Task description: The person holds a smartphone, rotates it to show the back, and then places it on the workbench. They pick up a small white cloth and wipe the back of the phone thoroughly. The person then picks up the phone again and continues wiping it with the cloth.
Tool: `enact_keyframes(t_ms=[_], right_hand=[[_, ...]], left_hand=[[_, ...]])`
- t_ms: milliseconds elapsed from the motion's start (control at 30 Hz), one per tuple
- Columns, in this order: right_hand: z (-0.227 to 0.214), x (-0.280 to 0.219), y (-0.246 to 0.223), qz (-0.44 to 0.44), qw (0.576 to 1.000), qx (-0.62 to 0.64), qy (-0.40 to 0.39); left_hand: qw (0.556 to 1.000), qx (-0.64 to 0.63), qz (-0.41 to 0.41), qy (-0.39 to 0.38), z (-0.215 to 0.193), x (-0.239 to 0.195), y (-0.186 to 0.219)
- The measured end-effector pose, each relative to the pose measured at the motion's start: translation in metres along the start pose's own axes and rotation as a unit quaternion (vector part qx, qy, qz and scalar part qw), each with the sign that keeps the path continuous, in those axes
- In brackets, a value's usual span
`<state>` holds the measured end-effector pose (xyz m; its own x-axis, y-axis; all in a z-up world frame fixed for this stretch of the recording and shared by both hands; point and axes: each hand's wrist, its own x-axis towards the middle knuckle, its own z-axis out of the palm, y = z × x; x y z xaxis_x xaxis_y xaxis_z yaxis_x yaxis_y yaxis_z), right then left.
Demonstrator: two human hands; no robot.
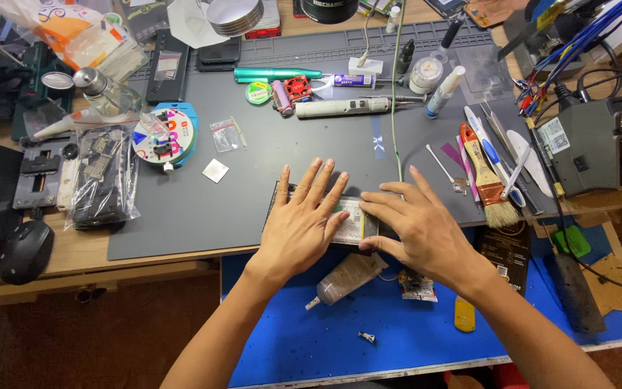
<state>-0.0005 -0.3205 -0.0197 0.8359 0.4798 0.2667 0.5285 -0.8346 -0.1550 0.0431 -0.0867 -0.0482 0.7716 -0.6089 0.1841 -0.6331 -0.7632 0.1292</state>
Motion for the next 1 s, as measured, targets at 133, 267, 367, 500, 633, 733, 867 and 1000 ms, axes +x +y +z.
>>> enact_keyframes(t_ms=[133, 267, 367, 500, 633, 733, 867, 1000], right_hand=[[0.000, -0.011, -0.005, -0.022, 0.997, -0.014, 0.076], [-0.004, -0.021, -0.021, -0.041, 0.988, -0.054, 0.136], [0.002, -0.029, -0.027, -0.023, 0.988, -0.077, 0.132], [-0.005, -0.033, -0.031, -0.037, 0.989, -0.114, 0.090], [-0.003, -0.033, -0.033, -0.025, 0.990, -0.107, 0.091], [0.001, -0.027, -0.031, -0.017, 0.992, -0.083, 0.092], [0.022, -0.015, -0.028, 0.014, 0.988, -0.058, 0.141], [0.018, -0.009, -0.030, 0.013, 0.991, -0.047, 0.127]], left_hand=[[1.000, -0.004, 0.000, 0.000, 0.000, 0.001, 0.000], [1.000, -0.003, 0.000, 0.004, -0.001, 0.001, 0.000], [1.000, -0.006, -0.003, 0.003, -0.003, 0.001, 0.002], [0.997, 0.055, 0.016, 0.058, 0.002, 0.002, 0.003], [0.994, 0.063, 0.060, 0.059, 0.002, 0.002, 0.002], [0.995, 0.058, 0.070, 0.051, -0.001, 0.002, 0.002], [0.999, -0.012, 0.030, -0.016, 0.000, 0.003, 0.003], [1.000, -0.002, 0.021, -0.017, -0.004, 0.003, 0.005]])
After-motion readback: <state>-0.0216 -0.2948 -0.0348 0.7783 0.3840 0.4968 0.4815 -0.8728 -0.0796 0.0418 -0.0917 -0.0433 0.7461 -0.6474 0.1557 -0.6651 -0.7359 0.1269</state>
